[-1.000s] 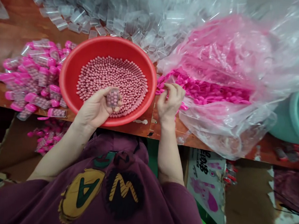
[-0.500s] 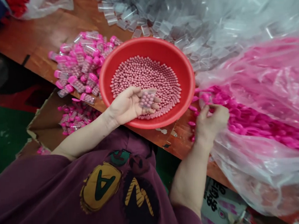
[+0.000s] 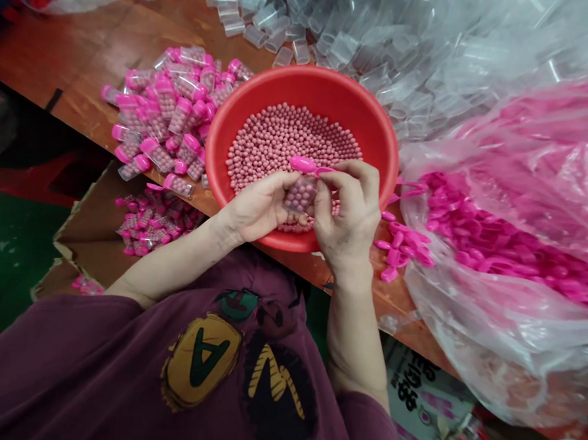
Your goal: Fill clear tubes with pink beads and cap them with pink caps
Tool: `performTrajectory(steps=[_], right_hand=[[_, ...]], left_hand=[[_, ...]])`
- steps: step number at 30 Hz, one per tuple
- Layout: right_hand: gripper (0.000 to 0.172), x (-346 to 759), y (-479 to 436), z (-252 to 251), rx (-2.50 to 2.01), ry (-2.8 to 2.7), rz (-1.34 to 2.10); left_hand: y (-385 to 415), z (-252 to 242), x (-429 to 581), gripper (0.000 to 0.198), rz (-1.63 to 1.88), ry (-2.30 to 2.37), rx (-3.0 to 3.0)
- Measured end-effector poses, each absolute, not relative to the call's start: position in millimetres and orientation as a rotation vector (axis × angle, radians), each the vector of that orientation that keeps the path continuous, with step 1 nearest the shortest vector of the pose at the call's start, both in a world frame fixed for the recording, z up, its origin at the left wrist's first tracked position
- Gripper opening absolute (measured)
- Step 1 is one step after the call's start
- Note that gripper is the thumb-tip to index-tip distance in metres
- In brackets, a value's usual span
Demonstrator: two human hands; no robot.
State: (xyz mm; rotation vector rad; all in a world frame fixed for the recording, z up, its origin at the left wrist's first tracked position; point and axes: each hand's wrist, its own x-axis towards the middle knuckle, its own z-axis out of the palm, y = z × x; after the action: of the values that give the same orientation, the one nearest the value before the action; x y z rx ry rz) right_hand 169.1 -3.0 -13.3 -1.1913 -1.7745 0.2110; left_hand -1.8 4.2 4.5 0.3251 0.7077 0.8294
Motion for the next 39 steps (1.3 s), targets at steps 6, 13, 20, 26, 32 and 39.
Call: performTrajectory(steps=[6, 13, 20, 26, 32, 39], right_hand=[[0.015, 166.5, -13.3, -23.1, -1.179, -1.789, 0.195], [0.026, 165.3, -19.5, -29.5, -1.255, -1.509, 0.545], [0.025, 173.7, -16.3, -32.7, -1.208, -1.442, 0.766], [0.021, 177.9, -16.5, -11.7, -1.254, -1.53, 0.646], [0.034, 185.4, -14.7, -19.3, -1.204, -1.442, 0.73], [0.029, 187.2, -14.5, -21.8, -1.181, -1.501, 0.713]], left_hand=[[3.7, 3.7, -2.0, 0.019, 0.863, 0.729, 0.343], [2.0, 0.0, -2.9, 0.023, 0.81, 0.662, 0.315], [2.5, -0.6, -2.8, 0.027, 0.781, 0.71, 0.382], [1.8, -2.7, -2.0, 0.027, 0.763, 0.746, 0.393], [2.6, -0.1, -1.7, 0.023, 0.763, 0.738, 0.34], [0.8, -1.3, -1.2, 0.025, 0.801, 0.728, 0.323]])
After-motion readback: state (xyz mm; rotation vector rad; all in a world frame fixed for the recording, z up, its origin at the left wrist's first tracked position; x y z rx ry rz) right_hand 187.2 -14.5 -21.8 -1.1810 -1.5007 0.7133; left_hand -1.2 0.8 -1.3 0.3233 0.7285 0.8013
